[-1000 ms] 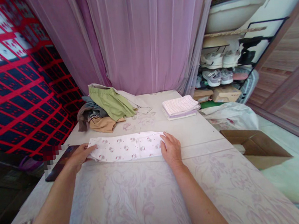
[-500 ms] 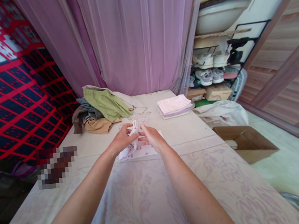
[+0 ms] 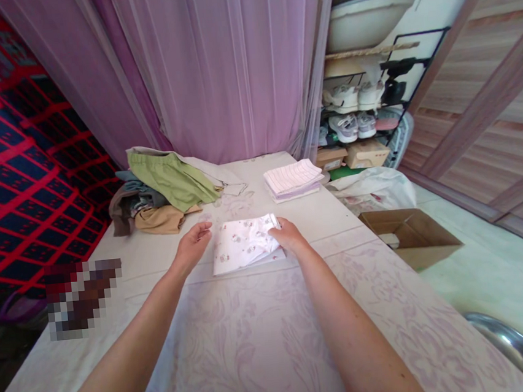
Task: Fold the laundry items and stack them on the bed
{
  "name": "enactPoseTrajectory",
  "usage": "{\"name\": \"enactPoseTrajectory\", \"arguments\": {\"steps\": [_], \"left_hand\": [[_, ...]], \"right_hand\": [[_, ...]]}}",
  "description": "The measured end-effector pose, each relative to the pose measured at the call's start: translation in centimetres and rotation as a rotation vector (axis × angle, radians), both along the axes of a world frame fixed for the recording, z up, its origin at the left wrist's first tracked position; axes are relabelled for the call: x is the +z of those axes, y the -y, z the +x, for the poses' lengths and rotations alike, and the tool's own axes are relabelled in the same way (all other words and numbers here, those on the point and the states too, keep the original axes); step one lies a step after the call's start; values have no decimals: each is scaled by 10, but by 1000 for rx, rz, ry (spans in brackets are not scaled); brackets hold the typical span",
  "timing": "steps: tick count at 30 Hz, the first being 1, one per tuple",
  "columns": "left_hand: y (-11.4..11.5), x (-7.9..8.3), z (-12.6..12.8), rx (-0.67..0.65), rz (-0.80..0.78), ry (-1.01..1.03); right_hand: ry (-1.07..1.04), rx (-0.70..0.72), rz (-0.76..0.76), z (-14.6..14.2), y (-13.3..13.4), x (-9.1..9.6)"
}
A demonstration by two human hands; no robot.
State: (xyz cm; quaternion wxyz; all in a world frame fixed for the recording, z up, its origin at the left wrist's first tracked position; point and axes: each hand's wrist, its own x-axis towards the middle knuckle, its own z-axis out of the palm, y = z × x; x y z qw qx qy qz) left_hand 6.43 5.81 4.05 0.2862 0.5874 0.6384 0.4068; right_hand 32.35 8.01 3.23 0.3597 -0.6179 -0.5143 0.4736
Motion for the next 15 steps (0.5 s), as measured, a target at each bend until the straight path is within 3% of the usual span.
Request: {"name": "enactPoseTrajectory", "arguments": {"steps": [4, 7, 15], "left_hand": [[0, -17, -12, 4, -63, -94], [-5, -22, -10, -67, -78, -165], [-35, -7, -3, -298, -41, -417]], "right_hand": [[39, 10, 3, 8, 1, -9], [64, 27, 14, 8, 2, -14], [158, 31, 52, 9, 0, -20]]}}
